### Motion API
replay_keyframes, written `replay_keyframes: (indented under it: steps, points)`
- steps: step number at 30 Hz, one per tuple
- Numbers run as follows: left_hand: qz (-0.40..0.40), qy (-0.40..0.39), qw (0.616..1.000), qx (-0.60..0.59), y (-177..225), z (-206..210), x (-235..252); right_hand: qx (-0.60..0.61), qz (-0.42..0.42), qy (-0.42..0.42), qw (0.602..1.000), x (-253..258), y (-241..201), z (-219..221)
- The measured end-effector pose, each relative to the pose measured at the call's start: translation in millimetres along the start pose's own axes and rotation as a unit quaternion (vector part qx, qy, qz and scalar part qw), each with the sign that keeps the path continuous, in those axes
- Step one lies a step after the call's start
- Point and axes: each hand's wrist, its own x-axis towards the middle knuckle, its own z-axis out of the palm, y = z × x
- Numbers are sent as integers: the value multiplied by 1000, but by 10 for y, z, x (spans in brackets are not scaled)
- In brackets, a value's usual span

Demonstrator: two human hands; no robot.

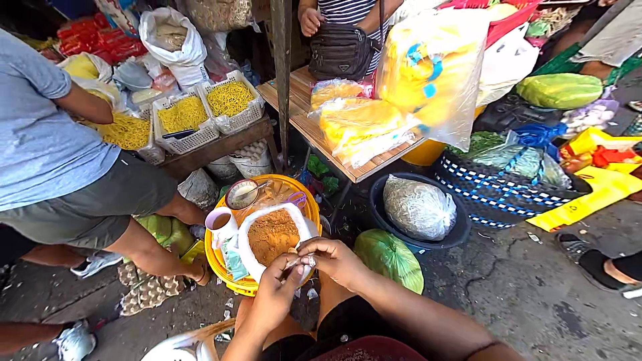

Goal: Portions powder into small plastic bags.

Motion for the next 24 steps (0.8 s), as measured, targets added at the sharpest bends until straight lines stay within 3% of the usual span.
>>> replay_keyframes:
  steps: [2, 4, 6, 7, 10, 13, 16, 20, 24]
  points:
    - [80, 58, 982, 159, -37, 139, -5, -41, -46, 66, 996, -16, 8, 80]
    - [181, 144, 918, 323, -150, 242, 50, -28, -69, 101, 992, -23, 21, 202]
    - [229, 190, 870, 392, -174, 275, 103, 23, -97, 132, 986, -18, 101, 320]
    - [230, 197, 867, 395, -163, 285, 117, 43, -111, 150, 981, -7, 139, 349]
    - [160, 165, 922, 311, -59, 277, 59, 33, -141, 154, 977, -34, 162, 291]
    - [21, 89, 981, 171, 125, 175, 7, 53, -126, 78, 988, -107, 161, 187]
    - [-53, 38, 994, 91, 197, 110, 23, 165, -54, 8, 985, -111, 187, 192]
    - [102, 92, 968, 210, 61, 144, -6, 135, -19, 62, 989, -117, 112, 167]
    - [176, 90, 948, 250, -28, 63, -20, -97, -13, -30, 995, -142, 114, -50]
